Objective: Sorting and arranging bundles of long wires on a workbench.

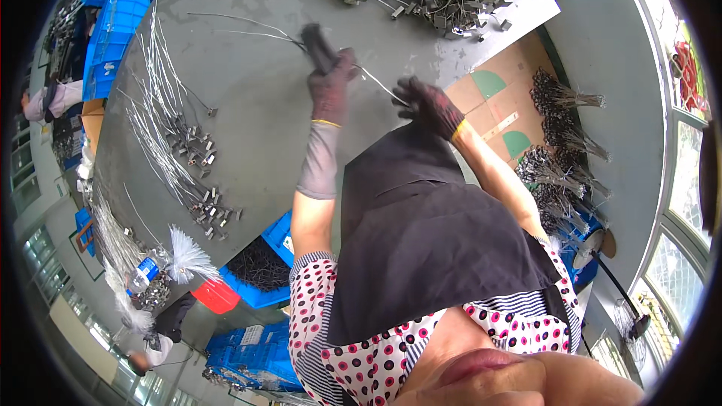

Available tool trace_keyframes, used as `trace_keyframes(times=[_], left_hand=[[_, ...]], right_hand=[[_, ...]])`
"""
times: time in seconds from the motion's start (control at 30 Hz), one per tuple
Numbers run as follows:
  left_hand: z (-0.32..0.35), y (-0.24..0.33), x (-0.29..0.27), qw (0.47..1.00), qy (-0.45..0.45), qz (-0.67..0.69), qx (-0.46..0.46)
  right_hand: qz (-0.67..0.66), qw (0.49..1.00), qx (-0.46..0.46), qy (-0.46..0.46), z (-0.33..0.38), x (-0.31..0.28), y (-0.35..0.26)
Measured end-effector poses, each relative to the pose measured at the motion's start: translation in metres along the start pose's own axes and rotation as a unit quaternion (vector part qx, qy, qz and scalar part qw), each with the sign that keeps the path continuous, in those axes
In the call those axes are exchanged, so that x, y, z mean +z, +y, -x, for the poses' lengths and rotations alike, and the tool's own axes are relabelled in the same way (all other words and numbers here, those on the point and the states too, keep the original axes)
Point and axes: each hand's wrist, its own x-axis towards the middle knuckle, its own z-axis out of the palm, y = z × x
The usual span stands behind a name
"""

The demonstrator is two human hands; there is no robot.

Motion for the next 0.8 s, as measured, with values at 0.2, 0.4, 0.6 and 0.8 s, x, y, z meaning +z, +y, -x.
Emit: trace_keyframes(times=[0.2, 0.4, 0.6, 0.8], left_hand=[[0.011, -0.004, 0.025, 0.998, -0.058, -0.034, -0.018], [-0.017, 0.002, -0.002, 0.998, -0.041, -0.053, -0.009], [-0.03, 0.015, -0.065, 0.897, 0.12, -0.423, 0.051], [-0.035, -0.005, -0.073, 0.937, 0.141, -0.29, 0.136]], right_hand=[[-0.044, 0.996, -0.08, 0.008, -0.075, 0.065, -0.036], [0.294, 0.939, -0.166, 0.06, -0.104, 0.08, -0.055], [0.7, 0.585, -0.297, 0.284, -0.144, 0.047, -0.072], [0.774, 0.498, -0.287, 0.264, -0.149, 0.03, -0.066]])
